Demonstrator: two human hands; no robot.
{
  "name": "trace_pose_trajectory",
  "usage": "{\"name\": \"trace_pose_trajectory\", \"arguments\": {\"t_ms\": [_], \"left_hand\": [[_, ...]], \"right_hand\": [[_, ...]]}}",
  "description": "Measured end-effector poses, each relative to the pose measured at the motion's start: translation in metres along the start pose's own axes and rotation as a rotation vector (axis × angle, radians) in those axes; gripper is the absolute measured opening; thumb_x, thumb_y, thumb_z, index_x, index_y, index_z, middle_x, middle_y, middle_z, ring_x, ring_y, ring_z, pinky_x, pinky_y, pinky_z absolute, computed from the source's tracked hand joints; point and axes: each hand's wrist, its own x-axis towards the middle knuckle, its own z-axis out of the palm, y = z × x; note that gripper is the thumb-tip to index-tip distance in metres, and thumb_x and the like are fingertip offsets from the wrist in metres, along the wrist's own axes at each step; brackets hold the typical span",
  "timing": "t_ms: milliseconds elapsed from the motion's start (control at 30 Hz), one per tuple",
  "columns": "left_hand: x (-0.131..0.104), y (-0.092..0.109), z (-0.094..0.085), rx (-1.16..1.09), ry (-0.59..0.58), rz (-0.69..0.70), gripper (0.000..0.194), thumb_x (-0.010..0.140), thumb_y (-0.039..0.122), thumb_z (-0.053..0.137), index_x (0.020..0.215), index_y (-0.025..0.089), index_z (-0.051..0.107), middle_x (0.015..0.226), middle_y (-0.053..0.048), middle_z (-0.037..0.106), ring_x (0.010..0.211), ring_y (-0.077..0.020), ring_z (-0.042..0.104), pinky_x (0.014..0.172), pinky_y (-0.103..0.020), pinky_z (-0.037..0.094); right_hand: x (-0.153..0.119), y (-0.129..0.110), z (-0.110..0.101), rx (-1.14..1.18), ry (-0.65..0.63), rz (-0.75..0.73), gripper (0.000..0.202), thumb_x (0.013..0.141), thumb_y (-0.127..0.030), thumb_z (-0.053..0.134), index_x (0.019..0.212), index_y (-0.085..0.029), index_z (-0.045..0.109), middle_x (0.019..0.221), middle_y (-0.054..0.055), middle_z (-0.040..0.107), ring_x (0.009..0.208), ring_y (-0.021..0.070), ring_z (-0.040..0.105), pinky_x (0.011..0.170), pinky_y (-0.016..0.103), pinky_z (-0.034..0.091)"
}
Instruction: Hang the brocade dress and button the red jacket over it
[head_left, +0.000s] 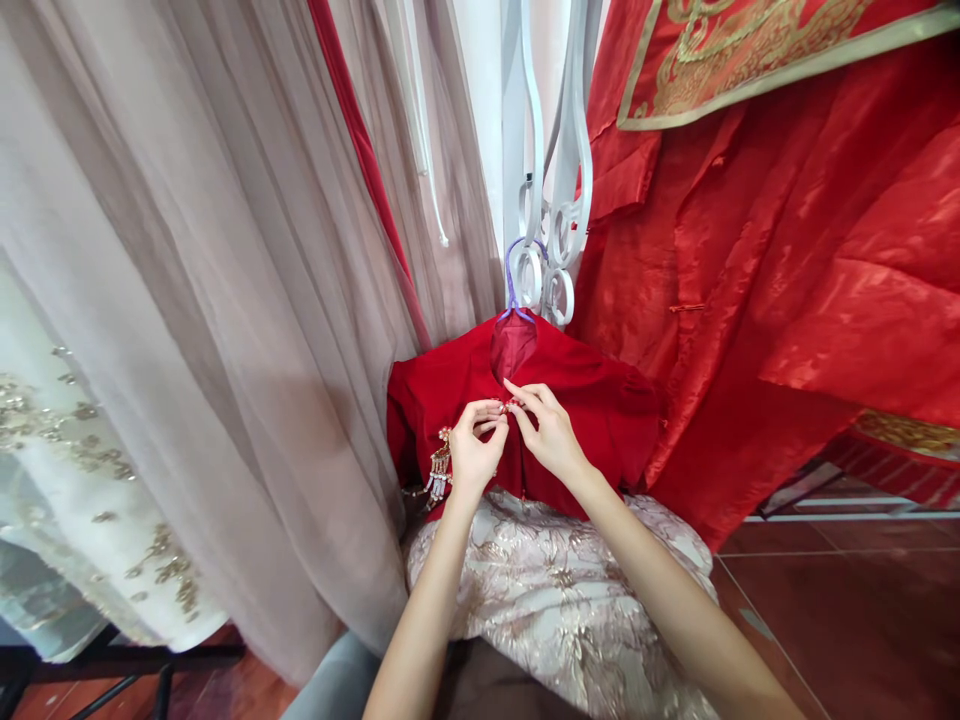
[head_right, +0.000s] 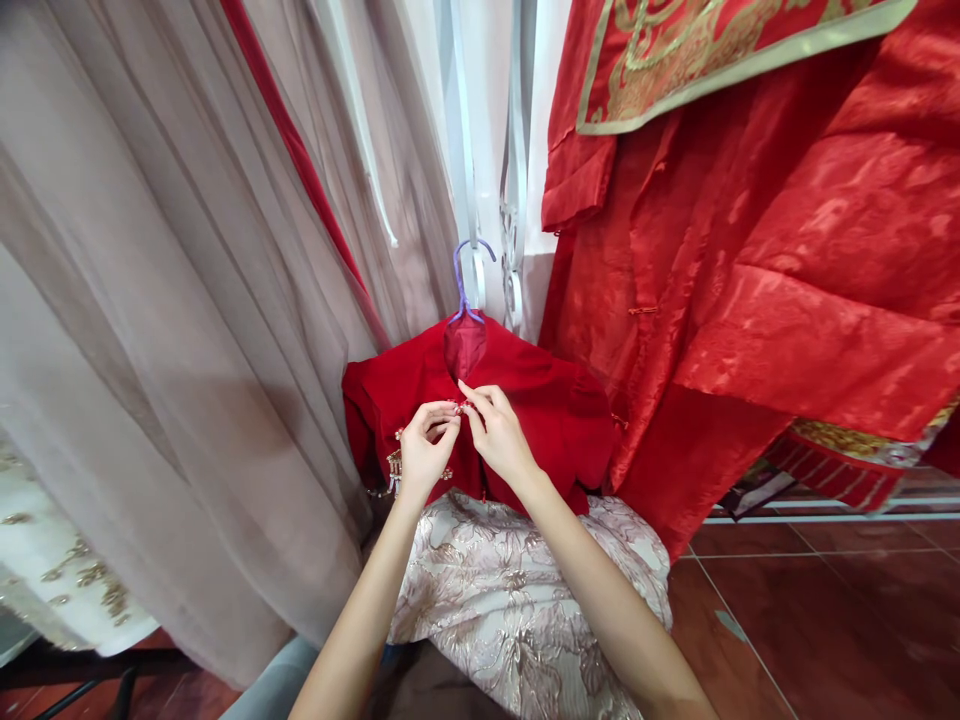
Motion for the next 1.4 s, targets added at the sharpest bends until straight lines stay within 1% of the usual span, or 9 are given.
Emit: {"name": "trace_pose_trajectory", "arguments": {"t_ms": [133,233,333,467,700,867,1033,1200,1400], "left_hand": [[0.002,-0.002,0.002,-0.044,0.022,-0.031,0.019,0.073,0.023,0.067,0.088,0.016,0.058,0.088,-0.006,0.066,0.080,-0.0132,0.065,0.078,-0.029,0.055],[0.006,-0.004,0.002,-0.079,0.044,-0.037,0.019,0.071,0.022,0.068,0.085,0.016,0.057,0.084,-0.005,0.065,0.077,-0.0129,0.065,0.075,-0.027,0.055],[0.010,-0.005,0.001,-0.054,0.025,-0.028,0.017,0.070,0.019,0.067,0.085,0.015,0.060,0.082,-0.005,0.066,0.075,-0.0126,0.065,0.075,-0.027,0.055],[0.012,-0.002,-0.001,-0.049,0.024,-0.062,0.016,0.067,0.017,0.067,0.083,0.014,0.064,0.081,-0.005,0.070,0.073,-0.0132,0.066,0.075,-0.028,0.056],[0.011,0.003,-0.003,-0.072,0.026,-0.128,0.017,0.065,0.021,0.071,0.080,0.014,0.069,0.078,-0.006,0.072,0.071,-0.0152,0.068,0.071,-0.028,0.058],[0.014,0.003,-0.004,-0.043,0.028,-0.121,0.018,0.062,0.021,0.072,0.078,0.013,0.070,0.073,-0.006,0.072,0.068,-0.0159,0.068,0.068,-0.028,0.058],[0.015,0.002,-0.004,-0.009,0.014,-0.107,0.018,0.063,0.022,0.072,0.079,0.013,0.071,0.072,-0.006,0.072,0.067,-0.0164,0.068,0.068,-0.028,0.058],[0.017,0.001,-0.005,0.004,0.026,-0.105,0.014,0.063,0.018,0.069,0.077,0.014,0.072,0.074,-0.006,0.073,0.070,-0.0173,0.069,0.069,-0.029,0.058],[0.015,0.003,-0.005,-0.074,0.006,-0.143,0.017,0.065,0.022,0.069,0.080,0.013,0.072,0.080,-0.007,0.074,0.074,-0.0173,0.069,0.073,-0.030,0.057]], "right_hand": [[0.000,0.001,0.001,-0.003,0.016,-0.013,0.041,0.093,-0.020,0.044,0.132,-0.029,0.053,0.099,0.006,0.054,0.092,0.0185,0.058,0.089,0.036,0.050],[-0.001,0.002,0.002,-0.002,0.025,-0.032,0.039,0.093,-0.019,0.044,0.130,-0.026,0.055,0.098,0.007,0.054,0.093,0.0179,0.058,0.089,0.034,0.050],[-0.001,0.002,0.002,0.002,0.029,-0.051,0.039,0.093,-0.019,0.044,0.129,-0.026,0.056,0.099,0.007,0.054,0.094,0.0176,0.058,0.089,0.033,0.050],[-0.001,0.002,0.002,-0.010,0.047,-0.033,0.037,0.093,-0.020,0.043,0.127,-0.028,0.057,0.099,0.006,0.056,0.095,0.0180,0.058,0.090,0.034,0.050],[-0.001,0.000,0.007,0.012,0.117,-0.019,0.035,0.093,-0.020,0.044,0.122,-0.027,0.061,0.100,0.007,0.058,0.094,0.0181,0.058,0.088,0.035,0.051],[-0.001,-0.004,0.009,0.003,0.140,0.001,0.033,0.093,-0.020,0.044,0.118,-0.027,0.064,0.099,0.007,0.058,0.094,0.0182,0.059,0.088,0.035,0.051],[-0.001,-0.005,0.009,0.000,0.150,0.002,0.032,0.092,-0.018,0.045,0.115,-0.025,0.065,0.099,0.007,0.058,0.094,0.0182,0.059,0.087,0.035,0.052],[-0.002,-0.006,0.010,0.002,0.151,0.018,0.033,0.092,-0.019,0.044,0.116,-0.027,0.065,0.101,0.007,0.059,0.096,0.0189,0.059,0.088,0.036,0.051],[-0.002,-0.005,0.011,-0.002,0.171,0.028,0.031,0.092,-0.020,0.045,0.114,-0.027,0.066,0.099,0.007,0.060,0.094,0.0185,0.060,0.087,0.035,0.052]]}}
